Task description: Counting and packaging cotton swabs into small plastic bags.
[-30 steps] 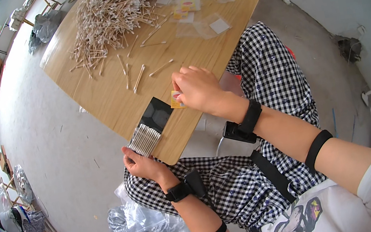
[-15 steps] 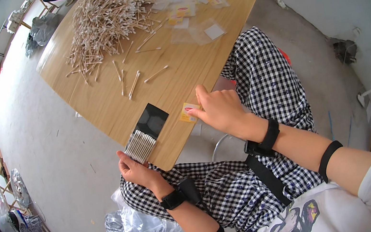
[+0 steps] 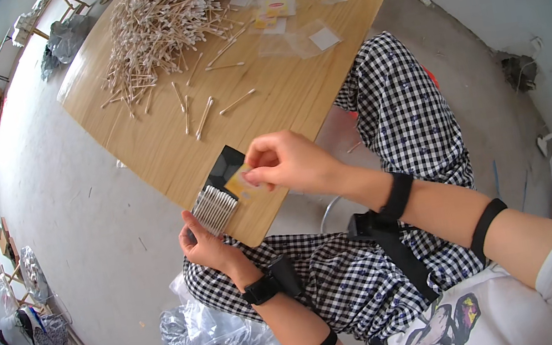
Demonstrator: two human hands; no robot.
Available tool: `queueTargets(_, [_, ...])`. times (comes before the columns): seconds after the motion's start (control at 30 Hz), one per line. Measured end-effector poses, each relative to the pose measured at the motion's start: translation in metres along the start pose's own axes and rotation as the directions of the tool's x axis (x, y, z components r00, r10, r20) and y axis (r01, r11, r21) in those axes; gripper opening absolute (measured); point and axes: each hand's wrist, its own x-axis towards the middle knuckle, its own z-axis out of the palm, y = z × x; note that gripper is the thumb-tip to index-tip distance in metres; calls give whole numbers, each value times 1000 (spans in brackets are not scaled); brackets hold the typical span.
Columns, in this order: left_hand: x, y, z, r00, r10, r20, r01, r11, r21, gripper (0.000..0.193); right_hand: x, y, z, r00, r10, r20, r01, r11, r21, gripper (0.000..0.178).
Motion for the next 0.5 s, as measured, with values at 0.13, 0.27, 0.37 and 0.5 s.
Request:
queueTargets(0.13, [-9,14,12,999,-39,18,38,998,40,33,28,-1,18,998,-17,58,17,1000,2,19])
queueTargets(0.27, [-7,13,9,999,-44,-9,44,999,0,30,41,0,36,1000,8,5,-6,977,-215,18])
queueTargets(0.37, [-7,14,8,999,-46,9,46,999,-5,28,44,1,36,984,-177,-5,154,873,-463,19])
queueTargets(0.5, [-4,7,6,1000,-9,14,9,1000,17,26,47,-4,35,971,-236,36,217,810,-545,19])
